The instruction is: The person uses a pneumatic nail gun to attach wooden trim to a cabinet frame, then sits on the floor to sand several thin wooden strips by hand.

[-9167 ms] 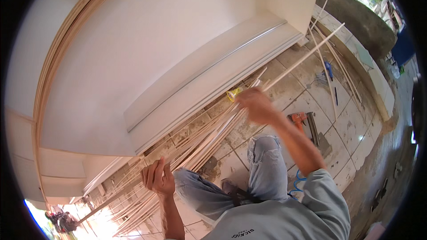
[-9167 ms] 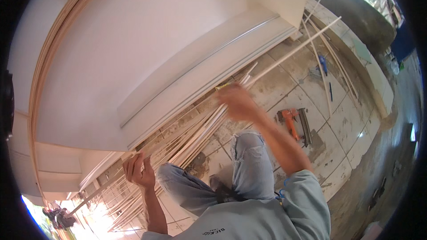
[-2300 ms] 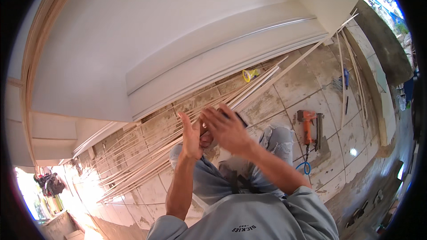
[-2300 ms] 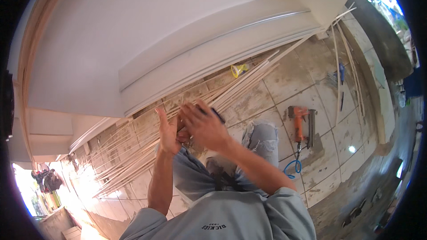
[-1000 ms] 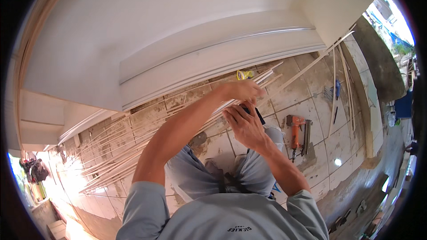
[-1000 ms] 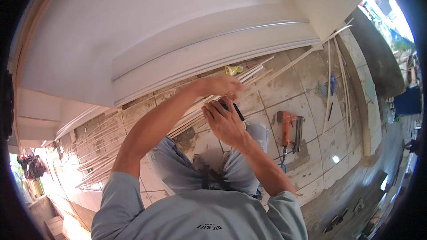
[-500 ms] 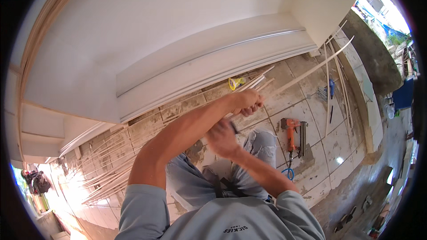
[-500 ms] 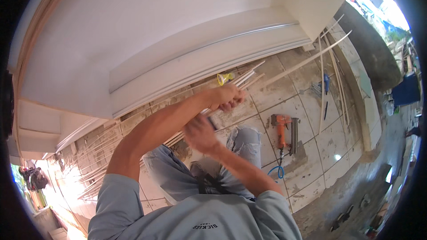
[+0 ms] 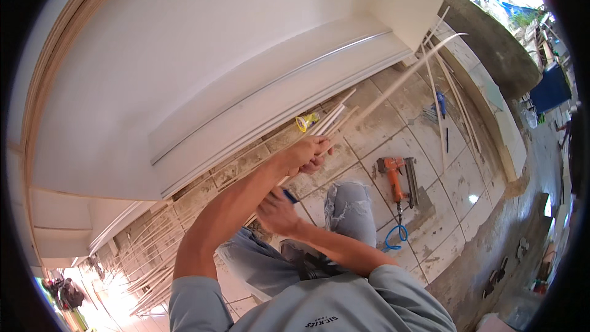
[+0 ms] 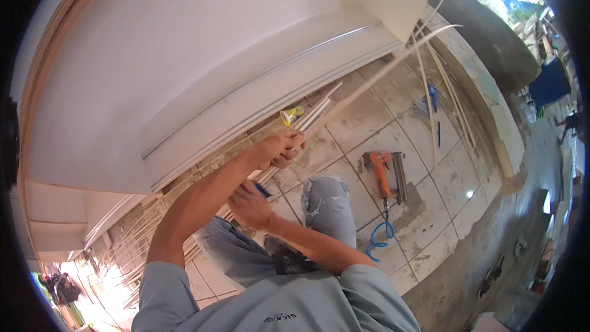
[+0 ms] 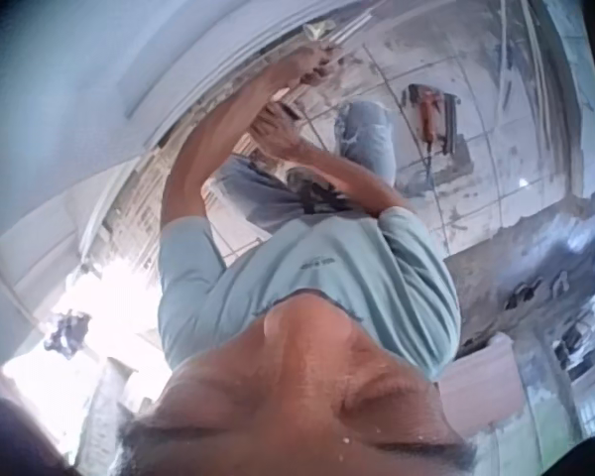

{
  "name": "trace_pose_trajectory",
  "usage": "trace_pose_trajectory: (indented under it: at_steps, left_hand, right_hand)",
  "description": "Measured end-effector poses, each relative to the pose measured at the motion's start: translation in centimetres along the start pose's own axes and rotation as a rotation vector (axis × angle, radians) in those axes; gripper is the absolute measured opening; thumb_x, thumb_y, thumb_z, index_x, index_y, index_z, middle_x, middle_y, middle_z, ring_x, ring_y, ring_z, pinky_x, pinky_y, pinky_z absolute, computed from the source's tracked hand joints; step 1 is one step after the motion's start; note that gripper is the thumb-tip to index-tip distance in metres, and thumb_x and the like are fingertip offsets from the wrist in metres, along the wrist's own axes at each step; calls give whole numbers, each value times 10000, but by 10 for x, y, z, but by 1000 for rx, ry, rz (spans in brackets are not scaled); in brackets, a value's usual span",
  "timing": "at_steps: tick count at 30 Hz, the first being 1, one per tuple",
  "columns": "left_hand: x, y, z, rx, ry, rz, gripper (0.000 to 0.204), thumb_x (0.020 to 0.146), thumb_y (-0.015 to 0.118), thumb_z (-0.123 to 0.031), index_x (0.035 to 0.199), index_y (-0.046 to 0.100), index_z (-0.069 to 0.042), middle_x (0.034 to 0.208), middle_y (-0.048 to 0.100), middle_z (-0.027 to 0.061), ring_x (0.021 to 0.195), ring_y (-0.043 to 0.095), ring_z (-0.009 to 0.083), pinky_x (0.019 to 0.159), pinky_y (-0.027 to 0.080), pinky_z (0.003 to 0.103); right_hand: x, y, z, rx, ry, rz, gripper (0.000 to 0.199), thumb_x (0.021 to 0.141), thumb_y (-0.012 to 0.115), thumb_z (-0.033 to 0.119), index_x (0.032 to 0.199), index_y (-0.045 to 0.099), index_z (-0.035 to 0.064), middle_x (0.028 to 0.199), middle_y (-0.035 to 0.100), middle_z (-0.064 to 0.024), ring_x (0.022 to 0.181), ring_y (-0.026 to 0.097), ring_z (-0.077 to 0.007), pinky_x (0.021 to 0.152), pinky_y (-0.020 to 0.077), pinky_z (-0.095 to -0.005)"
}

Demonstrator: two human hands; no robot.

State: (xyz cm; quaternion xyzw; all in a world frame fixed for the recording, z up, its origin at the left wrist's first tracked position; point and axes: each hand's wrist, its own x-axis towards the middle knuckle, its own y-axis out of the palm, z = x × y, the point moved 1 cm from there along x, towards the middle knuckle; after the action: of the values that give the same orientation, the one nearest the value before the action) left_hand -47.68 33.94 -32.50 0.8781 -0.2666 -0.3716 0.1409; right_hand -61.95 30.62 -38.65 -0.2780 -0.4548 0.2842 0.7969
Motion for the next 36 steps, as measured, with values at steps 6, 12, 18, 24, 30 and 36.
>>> trace_pose_trajectory:
  at_steps: [6,12,18,24,30,36]
  left_hand:
    - [-10,-20,17,-72,-6,-168,278,1043,473,-320,930,550,-78,637,406,-24,452,324,51,384,276,202]
    - [-62,-26,17,-9,-13,-194,260,1031,487,-293,922,566,-70,659,454,-26,471,385,58,387,288,211]
    - [-107,-12,35,217,124,-352,297,1049,465,-320,901,548,-76,631,401,-52,491,348,36,410,234,220]
    - [-194,2,54,348,21,-480,374,1073,417,-332,880,551,-41,607,367,-55,511,319,45,457,265,220]
    - [-253,-13,86,198,-55,-498,397,1073,420,-339,863,560,-33,605,384,-54,522,333,39,462,275,227]
    - [-274,-3,95,580,34,-599,363,1033,517,-343,875,578,-22,566,403,-23,503,358,73,475,324,253]
  right_hand:
    - [-4,-28,55,141,-435,338,536,820,559,151,1340,534,19,1393,524,-118,1378,421,-282,1195,274,-472]
    - [-17,-152,-7,-169,158,-2,710,711,588,59,1414,492,50,1455,506,-105,1429,381,-252,1179,235,-520]
    - [24,-111,-81,-239,46,116,638,779,604,59,1409,509,91,1425,530,-76,1391,424,-213,1181,269,-469]
    - [10,-139,-177,-313,159,46,419,856,605,96,1275,612,99,1293,607,-78,1297,503,-222,1180,277,-456]
    - [8,-145,-212,-342,361,-125,485,748,536,-43,1214,625,55,1276,613,-96,1286,502,-241,1160,275,-476]
    - [37,-99,-118,-155,11,5,574,694,554,-47,1250,604,87,1239,628,-79,1230,537,-255,1111,333,-472]
